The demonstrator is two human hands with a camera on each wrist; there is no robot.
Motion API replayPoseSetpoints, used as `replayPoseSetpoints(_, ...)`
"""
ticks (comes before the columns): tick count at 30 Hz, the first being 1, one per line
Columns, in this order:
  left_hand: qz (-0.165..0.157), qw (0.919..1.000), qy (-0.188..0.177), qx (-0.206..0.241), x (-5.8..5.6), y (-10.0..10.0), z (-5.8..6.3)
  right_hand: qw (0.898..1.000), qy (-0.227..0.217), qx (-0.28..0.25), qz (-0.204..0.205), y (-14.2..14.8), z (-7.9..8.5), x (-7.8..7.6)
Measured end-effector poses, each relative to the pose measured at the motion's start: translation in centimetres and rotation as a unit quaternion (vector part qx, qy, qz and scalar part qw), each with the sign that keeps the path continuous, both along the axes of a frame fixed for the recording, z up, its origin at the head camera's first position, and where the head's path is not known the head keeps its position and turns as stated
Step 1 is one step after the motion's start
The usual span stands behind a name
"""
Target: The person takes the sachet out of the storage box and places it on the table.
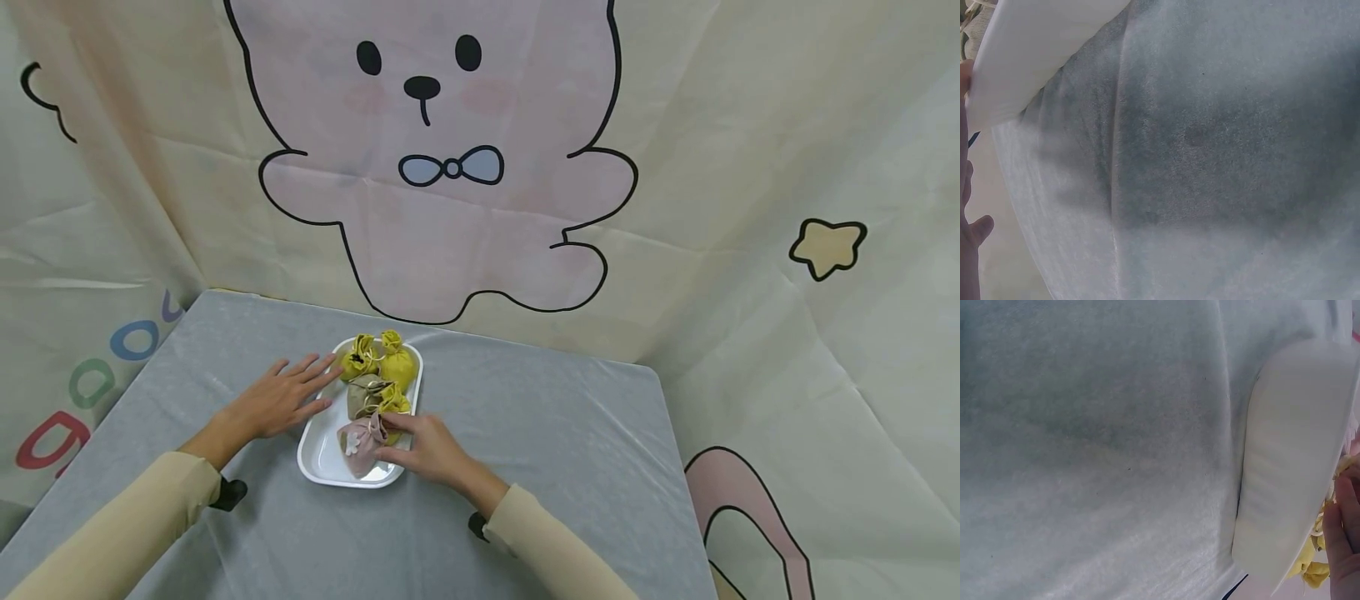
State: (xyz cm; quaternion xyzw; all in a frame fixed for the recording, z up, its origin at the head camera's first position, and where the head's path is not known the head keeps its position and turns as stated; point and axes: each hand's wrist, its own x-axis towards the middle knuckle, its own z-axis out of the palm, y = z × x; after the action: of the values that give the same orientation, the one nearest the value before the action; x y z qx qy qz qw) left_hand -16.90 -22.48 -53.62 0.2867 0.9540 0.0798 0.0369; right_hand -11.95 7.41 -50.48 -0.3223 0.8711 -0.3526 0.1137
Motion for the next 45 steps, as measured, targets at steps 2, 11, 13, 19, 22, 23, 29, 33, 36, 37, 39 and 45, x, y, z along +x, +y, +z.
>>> replayPoseSetpoints(2, 0.002, 1.0, 0.0, 0.002, 0.0, 0.1, 0.0, 1.0, -0.008, 0.003, -0.004, -0.1, 0.0, 0.0)
replayPoseSetpoints(11, 0.002, 0.9998, 0.009, 0.017, 0.1, 0.0, 0.0, 0.999, -0.023, 0.031, -0.036, -0.9, -0.3, -0.3)
replayPoseSetpoints(13, 0.003, 0.9999, 0.003, 0.015, 0.1, 0.0, -0.1, 0.998, -0.025, 0.034, -0.044, -1.2, -0.3, -0.4)
replayPoseSetpoints(19, 0.004, 0.9999, -0.009, 0.009, -0.1, 0.0, -0.3, 0.997, -0.024, 0.042, -0.06, -1.8, 0.0, -0.7)
replayPoseSetpoints(22, 0.003, 0.9999, -0.008, 0.008, -0.1, 0.0, -0.3, 0.997, -0.022, 0.045, -0.063, -2.0, 0.1, -0.8)
replayPoseSetpoints(23, 0.003, 0.9999, -0.007, 0.009, -0.1, 0.0, -0.3, 0.997, -0.021, 0.046, -0.063, -2.0, 0.0, -0.8)
replayPoseSetpoints(29, 0.003, 0.9999, -0.005, 0.012, -0.1, -0.1, -0.2, 0.997, -0.017, 0.048, -0.063, -2.3, 0.0, -1.0)
replayPoseSetpoints(33, 0.002, 1.0, -0.002, 0.006, -0.1, -0.1, -0.3, 0.997, 0.007, 0.049, -0.059, -2.5, -0.1, -1.1)
replayPoseSetpoints(36, 0.001, 1.0, 0.002, 0.007, -0.1, -0.1, -0.3, 0.997, 0.029, 0.048, -0.054, -2.6, -0.2, -1.0)
replayPoseSetpoints(37, 0.0, 1.0, 0.003, 0.009, -0.1, -0.1, -0.3, 0.997, 0.035, 0.047, -0.054, -2.6, -0.2, -1.0)
replayPoseSetpoints(39, -0.001, 0.9999, 0.007, 0.011, -0.1, -0.1, -0.3, 0.997, 0.04, 0.046, -0.053, -2.6, -0.2, -1.0)
replayPoseSetpoints(45, -0.002, 0.9998, 0.01, 0.015, 0.0, -0.1, -0.3, 0.997, 0.039, 0.038, -0.056, -2.6, -0.3, -1.0)
